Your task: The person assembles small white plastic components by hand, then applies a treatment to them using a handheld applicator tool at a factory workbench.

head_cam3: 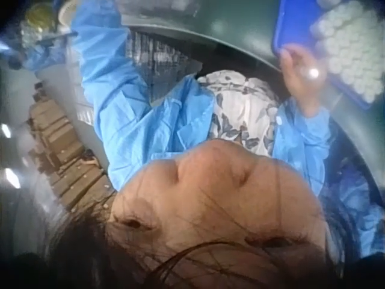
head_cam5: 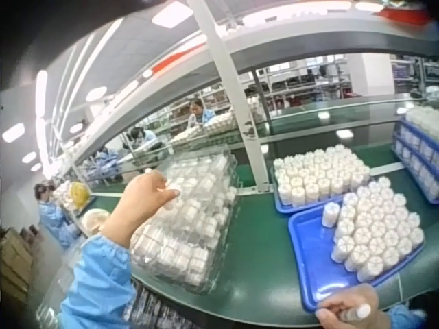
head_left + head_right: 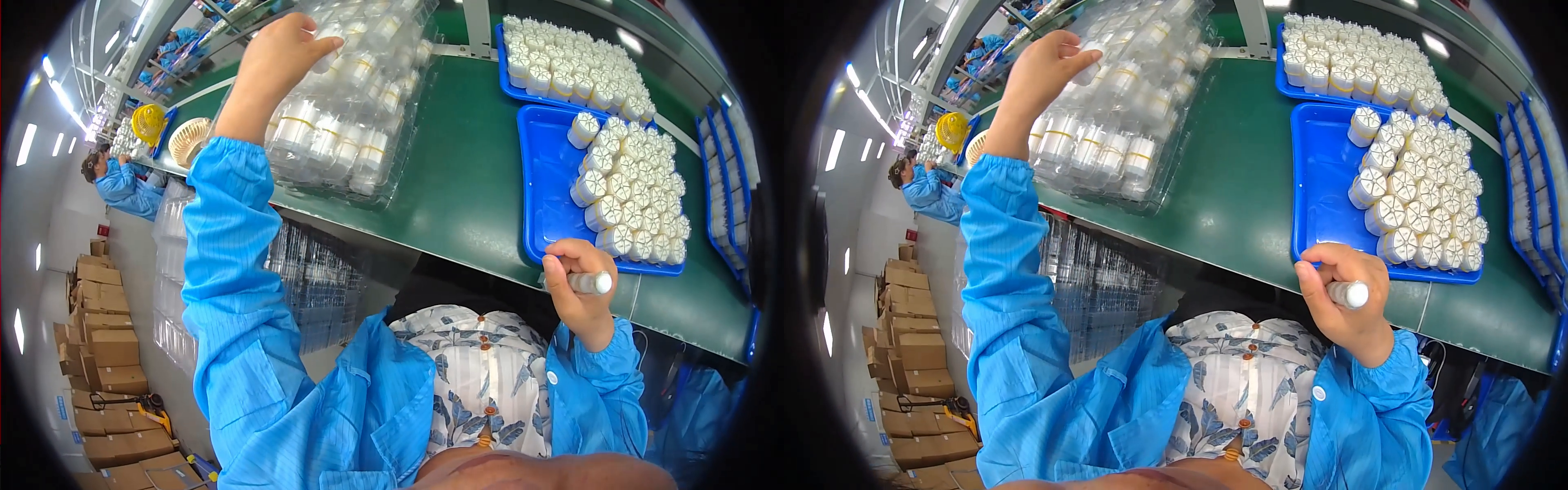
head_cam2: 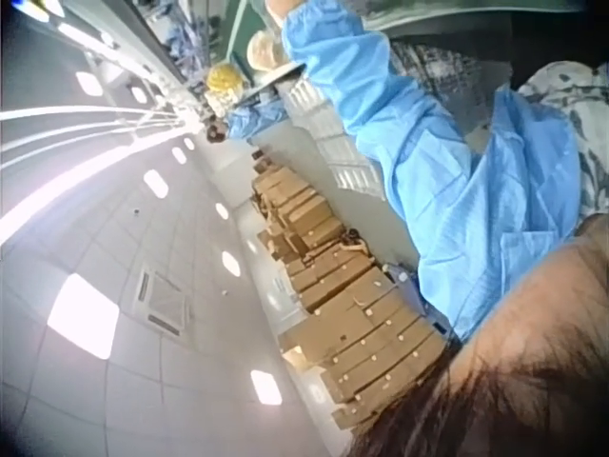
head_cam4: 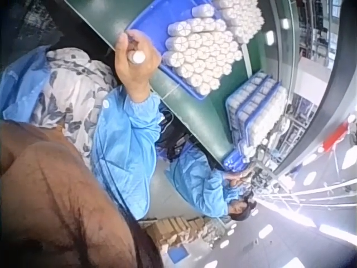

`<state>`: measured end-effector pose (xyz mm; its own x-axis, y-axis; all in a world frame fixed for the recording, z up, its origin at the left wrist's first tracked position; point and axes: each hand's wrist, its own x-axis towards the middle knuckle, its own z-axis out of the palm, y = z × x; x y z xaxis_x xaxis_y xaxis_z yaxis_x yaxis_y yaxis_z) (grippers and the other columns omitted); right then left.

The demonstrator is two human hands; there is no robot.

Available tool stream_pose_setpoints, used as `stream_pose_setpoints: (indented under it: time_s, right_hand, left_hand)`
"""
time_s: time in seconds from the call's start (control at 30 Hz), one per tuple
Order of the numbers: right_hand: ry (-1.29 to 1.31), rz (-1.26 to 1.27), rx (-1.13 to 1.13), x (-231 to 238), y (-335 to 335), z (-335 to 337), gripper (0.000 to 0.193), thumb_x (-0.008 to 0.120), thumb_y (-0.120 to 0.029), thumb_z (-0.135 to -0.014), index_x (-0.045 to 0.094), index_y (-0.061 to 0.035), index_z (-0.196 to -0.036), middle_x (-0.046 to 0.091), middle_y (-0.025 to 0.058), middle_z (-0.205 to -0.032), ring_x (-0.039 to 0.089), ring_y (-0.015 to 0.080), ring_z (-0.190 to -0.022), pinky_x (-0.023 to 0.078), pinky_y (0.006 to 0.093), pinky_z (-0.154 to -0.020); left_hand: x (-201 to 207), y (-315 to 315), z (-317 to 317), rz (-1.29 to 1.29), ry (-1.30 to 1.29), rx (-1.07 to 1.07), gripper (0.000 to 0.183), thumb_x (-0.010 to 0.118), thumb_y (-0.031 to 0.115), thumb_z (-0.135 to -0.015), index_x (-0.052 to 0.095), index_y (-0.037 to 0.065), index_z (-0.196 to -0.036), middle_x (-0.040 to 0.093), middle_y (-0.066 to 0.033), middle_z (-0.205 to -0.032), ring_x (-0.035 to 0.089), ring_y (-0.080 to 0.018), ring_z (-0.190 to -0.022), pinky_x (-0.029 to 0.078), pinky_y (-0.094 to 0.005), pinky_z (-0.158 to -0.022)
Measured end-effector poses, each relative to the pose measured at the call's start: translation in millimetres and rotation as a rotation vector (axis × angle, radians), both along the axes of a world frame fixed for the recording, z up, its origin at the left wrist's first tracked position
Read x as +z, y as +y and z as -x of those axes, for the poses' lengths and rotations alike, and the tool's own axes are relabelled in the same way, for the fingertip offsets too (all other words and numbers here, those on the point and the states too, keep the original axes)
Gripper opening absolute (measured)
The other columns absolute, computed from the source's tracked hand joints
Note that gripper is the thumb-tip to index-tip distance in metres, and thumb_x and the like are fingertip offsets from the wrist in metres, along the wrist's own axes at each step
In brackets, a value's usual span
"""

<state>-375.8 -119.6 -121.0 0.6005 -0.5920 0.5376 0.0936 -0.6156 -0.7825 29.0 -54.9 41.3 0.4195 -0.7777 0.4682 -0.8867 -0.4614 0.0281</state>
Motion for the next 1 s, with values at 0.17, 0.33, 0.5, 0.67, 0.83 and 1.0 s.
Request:
stream_pose_setpoints:
  time_s: [0.17, 0.33, 0.5, 0.67, 0.83, 1.0]
  right_hand:
    - [0.003, -0.066, -0.076, -2, -15, 9, 0.008, 0.069, -0.001, -0.08, 0.064, -0.0002, -0.085, 0.057, 0.0029, -0.057, 0.051, 0.0088, -0.045, 0.036, 0.0228, -0.044]
    - [-0.093, -0.407, 0.016, 18, -27, 16, 0.006, 0.065, -0.002, -0.088, 0.061, 0.0014, -0.085, 0.059, 0.0019, -0.069, 0.052, 0.005, -0.057, 0.037, 0.0204, -0.049]
    - [-0.143, -0.372, -0.018, 31, -33, 19, 0.008, 0.064, -0.004, -0.089, 0.06, -0.0005, -0.083, 0.059, 0.0035, -0.068, 0.053, 0.0069, -0.058, 0.039, 0.0232, -0.05]
    - [-0.035, -0.207, -0.165, 10, -34, 32, 0.012, 0.06, -0.004, -0.089, 0.058, -0.0006, -0.077, 0.056, 0.0042, -0.064, 0.052, 0.0094, -0.054, 0.037, 0.0239, -0.049]
    - [0.021, -0.345, -0.035, 2, -45, 17, 0.011, 0.058, -0.008, -0.094, 0.054, -0.0021, -0.085, 0.054, 0.0011, -0.064, 0.051, 0.0062, -0.056, 0.04, 0.0218, -0.051]
    - [-0.022, -0.291, -0.109, -1, -53, 18, 0.016, 0.055, -0.012, -0.097, 0.054, -0.0027, -0.084, 0.055, 0.002, -0.066, 0.051, 0.0073, -0.06, 0.041, 0.0221, -0.055]
  left_hand:
    - [6, 15, 81, 0.433, -0.059, -0.259, 0.023, 0.068, 0.023, -0.086, 0.067, 0.001, -0.093, 0.07, -0.0123, -0.084, 0.066, -0.0275, -0.073, 0.05, -0.0336, -0.065]
    - [-70, -21, 175, 0.312, 0.054, -0.633, 0.013, 0.067, 0.006, -0.082, 0.063, 0.004, -0.094, 0.065, -0.0115, -0.089, 0.061, -0.0304, -0.081, 0.048, -0.0378, -0.072]
    - [-152, -129, 205, 0.23, 0.107, -0.689, 0.033, 0.058, 0.009, -0.086, 0.057, -0.002, -0.116, 0.063, -0.021, -0.112, 0.059, -0.0375, -0.104, 0.048, -0.044, -0.087]
    - [-175, -193, 229, 0.121, 0.539, -0.731, 0.04, 0.062, 0.011, -0.076, 0.058, -0.001, -0.114, 0.063, -0.0246, -0.102, 0.059, -0.0423, -0.097, 0.047, -0.0475, -0.088]
    - [-188, -184, 218, 0.289, 0.548, -0.835, 0.042, 0.073, 0.021, -0.072, 0.059, -0.001, -0.105, 0.061, -0.0186, -0.099, 0.057, -0.0378, -0.098, 0.048, -0.046, -0.084]
    - [-151, -106, 206, 0.396, 0.576, -0.738, 0.042, 0.078, 0.019, -0.068, 0.06, 0.001, -0.101, 0.058, -0.0149, -0.101, 0.057, -0.0343, -0.096, 0.049, -0.041, -0.081]
